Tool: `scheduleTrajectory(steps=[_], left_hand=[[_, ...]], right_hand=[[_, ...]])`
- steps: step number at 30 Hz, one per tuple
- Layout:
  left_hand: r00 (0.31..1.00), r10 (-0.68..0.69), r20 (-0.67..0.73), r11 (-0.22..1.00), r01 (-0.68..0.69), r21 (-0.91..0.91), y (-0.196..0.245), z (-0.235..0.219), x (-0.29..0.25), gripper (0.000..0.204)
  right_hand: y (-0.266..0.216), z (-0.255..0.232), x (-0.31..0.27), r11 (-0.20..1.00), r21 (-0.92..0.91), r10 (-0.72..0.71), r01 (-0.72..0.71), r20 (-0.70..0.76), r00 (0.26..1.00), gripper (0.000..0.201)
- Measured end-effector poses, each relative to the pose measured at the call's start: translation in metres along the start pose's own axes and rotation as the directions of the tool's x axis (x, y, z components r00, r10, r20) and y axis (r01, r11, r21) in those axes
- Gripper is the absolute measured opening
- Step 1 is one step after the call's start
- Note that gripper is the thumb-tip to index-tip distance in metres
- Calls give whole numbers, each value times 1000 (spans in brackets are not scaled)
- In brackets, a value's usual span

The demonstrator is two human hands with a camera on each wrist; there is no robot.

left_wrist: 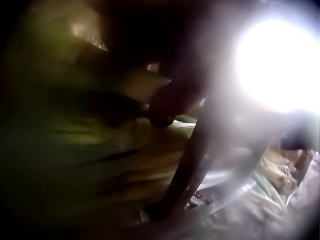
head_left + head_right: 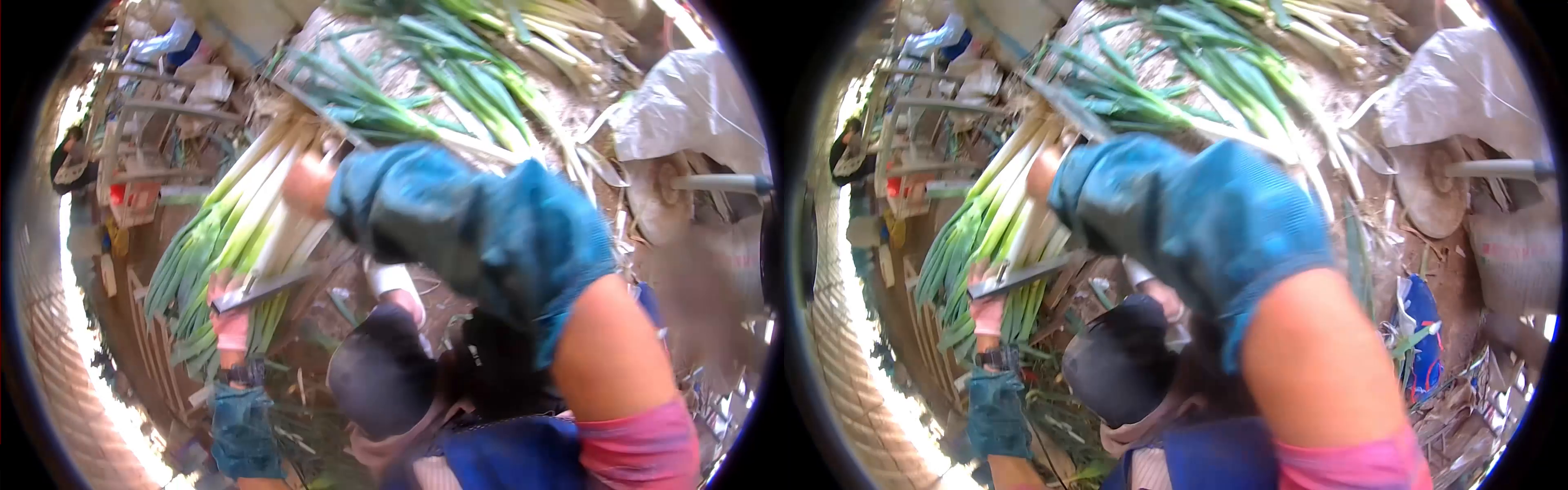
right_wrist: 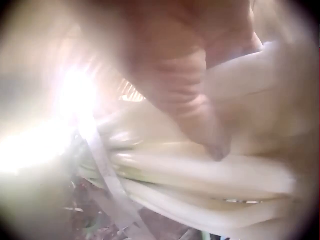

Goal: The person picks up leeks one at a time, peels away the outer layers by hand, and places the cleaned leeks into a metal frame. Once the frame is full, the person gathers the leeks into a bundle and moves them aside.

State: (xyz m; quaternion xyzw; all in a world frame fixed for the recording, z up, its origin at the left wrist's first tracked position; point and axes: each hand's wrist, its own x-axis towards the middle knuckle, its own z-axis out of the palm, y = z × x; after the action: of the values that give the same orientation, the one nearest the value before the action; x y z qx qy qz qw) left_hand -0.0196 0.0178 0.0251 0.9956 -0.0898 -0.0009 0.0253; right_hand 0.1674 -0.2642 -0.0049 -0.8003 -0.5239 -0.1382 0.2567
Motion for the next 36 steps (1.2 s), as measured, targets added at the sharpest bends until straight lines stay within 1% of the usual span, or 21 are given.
scheduleTrajectory(steps=[3, 4, 6, 8, 11, 14, 15, 16, 17, 18, 20, 21, 23, 26, 29, 30, 31, 32, 33, 35, 36], left_hand=[[992, 63, 114, 915, -103, 391, 25, -21, 3, 52], [999, 14, 29, 950, -22, 312, 27, -16, 5, 53], [983, -183, 21, 895, 158, 417, 50, -14, 8, 64], [974, -227, 4, 902, 208, 377, 47, -3, 8, 74], [995, -11, 99, 899, -34, 436, 24, 4, 1, 69], [991, -24, 128, 967, -9, 253, 27, -17, 2, 53], [989, -111, 102, 993, 108, 39, 28, -27, -11, 60], [932, -354, 71, 910, 361, -203, 8, -19, -32, 64], [818, -575, 36, 717, 524, -460, -10, -11, -52, 68], [808, -579, -109, 781, 511, -359, -20, -22, -67, 70], [774, -598, -209, 800, 558, -222, 41, -83, -52, 60], [777, -581, -241, 813, 541, -215, 48, -101, -51, 53], [784, -567, -251, 784, 421, -456, 82, -123, -27, 51], [846, -497, -193, 744, 302, -596, 175, -144, 39, 48], [960, -281, -14, 680, 189, -708, 239, -120, 107, 46], [997, -66, -37, 641, 14, -767, 249, -99, 127, 44], [972, -147, 183, 517, 234, -823, 282, -85, 152, 43], [940, -115, 320, 476, 335, -813, 312, -68, 174, 43], [898, 21, 440, 654, 320, -685, 327, -54, 195, 44], [779, 68, 624, 442, 537, -719, 345, 16, 218, 57], [717, 29, 696, 457, 610, -647, 357, 47, 229, 65]], right_hand=[[10, -1, 0, 1000, 7, 17, -17, 19, 1000, 15], [11, -4, 1, 1000, 6, 19, -19, 34, 999, 15], [19, -11, -1, 999, 4, 34, -34, 57, 998, 14], [19, -13, -4, 999, 7, 35, -36, 70, 997, 14], [20, -26, -19, 997, 57, 52, -55, 48, 998, 13], [43, -76, -65, 979, 157, 135, -131, -16, 991, 12], [57, -96, -88, 966, 180, 191, -184, -23, 981, 12], [73, -112, -117, 946, 183, 276, -268, -21, 961, 12], [91, -128, -151, 915, 171, 375, -367, -16, 927, 12], [109, -141, -187, 866, 144, 483, -478, -1, 876, 12], [142, -155, -270, 710, 49, 701, -702, 50, 712, 11], [153, -156, -311, 617, -4, 785, -787, 75, 615, 11], [160, -145, -380, 463, -99, 883, -881, 130, 450, 11], [149, -109, -429, 376, -137, 921, -916, 167, 353, 11], [136, -68, -410, 436, -72, 896, -897, 127, 426, 10], [134, -58, -397, 497, -38, 866, -867, 85, 493, 10], [131, -50, -379, 560, -10, 828, -828, 30, 560, 10], [130, -42, -366, 633, 6, 773, -774, -48, 632, 9], [130, -34, -361, 666, -49, 745, -745, -12, 667, 11], [129, -15, -357, 730, -154, 680, -666, 65, 731, 14], [122, -4, -362, 753, -245, 646, -611, 97, 757, 16]])
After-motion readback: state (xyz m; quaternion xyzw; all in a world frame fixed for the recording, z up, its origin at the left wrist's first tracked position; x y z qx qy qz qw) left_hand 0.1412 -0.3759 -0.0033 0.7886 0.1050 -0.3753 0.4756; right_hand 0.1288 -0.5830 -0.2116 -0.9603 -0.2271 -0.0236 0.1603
